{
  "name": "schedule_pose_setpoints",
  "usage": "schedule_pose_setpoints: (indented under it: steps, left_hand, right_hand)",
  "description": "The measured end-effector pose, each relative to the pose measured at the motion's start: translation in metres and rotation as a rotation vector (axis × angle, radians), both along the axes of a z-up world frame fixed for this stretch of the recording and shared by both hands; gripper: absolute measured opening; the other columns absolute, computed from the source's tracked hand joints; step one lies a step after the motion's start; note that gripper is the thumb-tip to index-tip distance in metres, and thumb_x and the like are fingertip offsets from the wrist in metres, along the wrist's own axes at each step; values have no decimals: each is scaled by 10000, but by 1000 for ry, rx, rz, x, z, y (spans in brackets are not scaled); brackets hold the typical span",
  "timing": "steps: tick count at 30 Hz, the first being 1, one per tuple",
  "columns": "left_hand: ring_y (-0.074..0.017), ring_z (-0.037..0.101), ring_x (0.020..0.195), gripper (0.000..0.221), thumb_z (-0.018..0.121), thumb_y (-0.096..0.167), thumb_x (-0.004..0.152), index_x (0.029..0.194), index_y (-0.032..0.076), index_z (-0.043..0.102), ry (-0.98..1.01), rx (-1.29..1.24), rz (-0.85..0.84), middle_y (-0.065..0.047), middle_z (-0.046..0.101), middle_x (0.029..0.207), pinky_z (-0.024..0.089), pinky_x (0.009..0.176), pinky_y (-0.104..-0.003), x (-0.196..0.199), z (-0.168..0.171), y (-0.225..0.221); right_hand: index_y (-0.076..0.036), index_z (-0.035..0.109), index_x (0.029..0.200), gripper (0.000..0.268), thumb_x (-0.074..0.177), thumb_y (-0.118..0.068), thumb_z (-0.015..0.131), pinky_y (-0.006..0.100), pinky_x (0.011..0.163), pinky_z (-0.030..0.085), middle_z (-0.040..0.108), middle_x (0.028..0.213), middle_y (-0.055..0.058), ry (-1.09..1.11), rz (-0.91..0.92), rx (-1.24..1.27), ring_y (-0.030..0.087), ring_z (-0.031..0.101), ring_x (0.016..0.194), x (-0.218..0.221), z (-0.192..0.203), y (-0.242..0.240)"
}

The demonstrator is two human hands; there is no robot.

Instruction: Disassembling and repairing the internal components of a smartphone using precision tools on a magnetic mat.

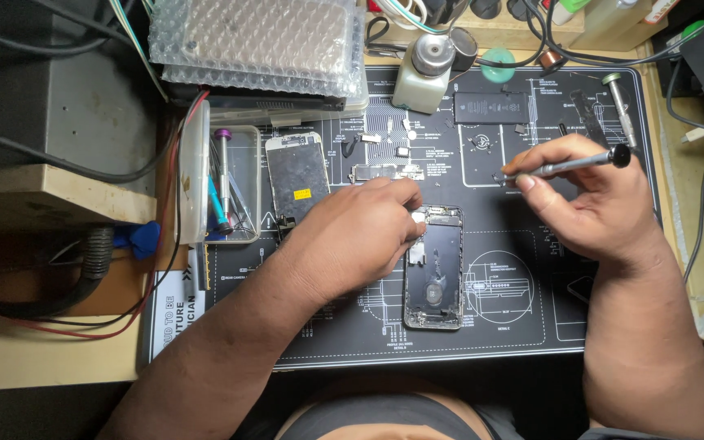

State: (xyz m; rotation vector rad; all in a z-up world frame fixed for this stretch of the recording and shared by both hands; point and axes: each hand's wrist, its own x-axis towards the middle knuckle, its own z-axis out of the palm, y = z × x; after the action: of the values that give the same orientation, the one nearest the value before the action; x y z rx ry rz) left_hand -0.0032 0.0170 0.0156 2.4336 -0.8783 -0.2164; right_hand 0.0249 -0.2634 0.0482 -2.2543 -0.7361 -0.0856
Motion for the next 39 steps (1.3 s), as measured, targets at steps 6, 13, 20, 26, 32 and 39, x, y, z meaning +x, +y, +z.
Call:
schedule_pose_setpoints:
  steps: [6, 13, 20, 26, 32, 39]
  left_hand:
    - [-323, 574, 971, 238, 601, 352, 985, 944, 243, 808, -201, 167, 5, 20, 652, 1076, 449, 757, -497, -5, 2, -1]
    - [-325, 576, 972, 244, 605, 249, 904, 1038, 322, 796, -226, 170, -24, 15, 642, 1149, 469, 735, -508, -8, 6, 6]
    - [-317, 575, 1017, 262, 553, 324, 1000, 1072, 235, 788, -139, 146, -3, 48, 656, 1174, 449, 744, -514, -5, 1, 4]
    - [-316, 561, 1057, 211, 616, 266, 930, 1049, 281, 790, -93, 162, -7, 56, 635, 1212, 452, 761, -513, -5, 6, 6]
    - [-325, 564, 1065, 256, 664, 162, 835, 1001, 303, 798, -96, 134, -19, 34, 638, 1198, 470, 767, -522, -5, 5, 7]
    - [-322, 560, 1059, 253, 697, 161, 810, 992, 307, 795, -103, 143, -25, 40, 627, 1185, 473, 767, -516, -4, 4, 7]
  right_hand:
    - [-37, 700, 1056, 260, 1022, -140, 464, 378, 850, 470, 621, 951, 110, -40, 417, -97, 275, 569, 862, 5, 4, 21]
    - [-91, 704, 1085, 231, 878, -118, 606, 416, 687, 428, 599, 750, 60, -126, 416, -314, 309, 573, 701, 3, -19, 28]
    - [-157, 731, 1115, 233, 895, -190, 662, 413, 707, 484, 683, 780, 40, -55, 424, -397, 288, 644, 713, 6, -29, 26]
    - [-156, 724, 1052, 199, 856, -142, 686, 398, 738, 511, 727, 843, 24, -29, 399, -405, 273, 685, 754, 4, -35, 25]
    - [-135, 726, 1036, 251, 812, -48, 651, 363, 788, 539, 782, 934, 2, 74, 373, -380, 232, 728, 811, 7, -33, 30]
    - [-135, 738, 1044, 442, 679, 36, 555, 330, 801, 558, 797, 968, -3, 165, 360, -347, 208, 741, 837, 12, -38, 24]
